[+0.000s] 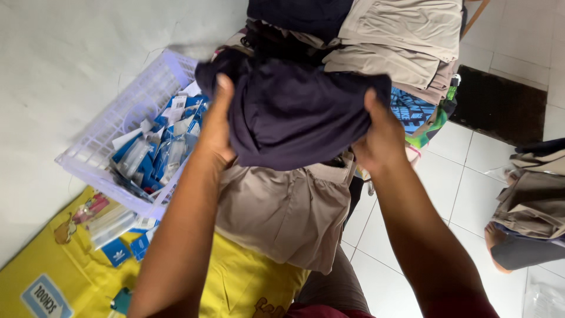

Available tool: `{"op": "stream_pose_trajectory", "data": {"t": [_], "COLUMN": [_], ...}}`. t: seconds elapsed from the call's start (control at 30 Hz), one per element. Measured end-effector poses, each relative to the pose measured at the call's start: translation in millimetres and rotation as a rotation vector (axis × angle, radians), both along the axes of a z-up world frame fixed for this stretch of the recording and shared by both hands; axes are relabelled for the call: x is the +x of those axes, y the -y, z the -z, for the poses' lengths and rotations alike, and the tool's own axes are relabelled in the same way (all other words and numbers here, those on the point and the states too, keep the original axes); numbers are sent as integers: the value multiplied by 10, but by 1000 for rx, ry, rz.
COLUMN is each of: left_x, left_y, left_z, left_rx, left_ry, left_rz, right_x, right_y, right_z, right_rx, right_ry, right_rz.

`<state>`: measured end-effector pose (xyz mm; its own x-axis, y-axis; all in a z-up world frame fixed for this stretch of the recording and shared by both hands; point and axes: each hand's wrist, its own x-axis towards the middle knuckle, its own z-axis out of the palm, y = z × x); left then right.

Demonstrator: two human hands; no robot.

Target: The person folds a pair of dark shorts, then uses a glue gun to attach a blue tag to the waistband. They repeat the process with a pair of light-colored shorts, applying glue and securing another tag before folding the garment.

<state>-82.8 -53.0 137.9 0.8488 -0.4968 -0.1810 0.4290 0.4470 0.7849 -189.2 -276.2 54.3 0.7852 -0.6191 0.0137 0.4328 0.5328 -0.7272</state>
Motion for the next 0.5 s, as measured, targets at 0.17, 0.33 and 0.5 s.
{"op": "stream_pose_trajectory", "data": {"t": [0.17,0.33,0.5], "left_x": [262,250,-82], "left_y": [-563,-810,-900], "left_z": [168,810,839], "left_rx": [970,1673,1740], "left_ry": [411,866,1500], "left_rz": [25,30,-583], "right_x": [-703,-1241,-1473], "right_y": [-951,-1314,-1195], "right_z": [246,581,569], "right_rx": [-225,-194,-998], "right_ry": [-460,-424,-848], "right_rz": [-31,-296,128]}}
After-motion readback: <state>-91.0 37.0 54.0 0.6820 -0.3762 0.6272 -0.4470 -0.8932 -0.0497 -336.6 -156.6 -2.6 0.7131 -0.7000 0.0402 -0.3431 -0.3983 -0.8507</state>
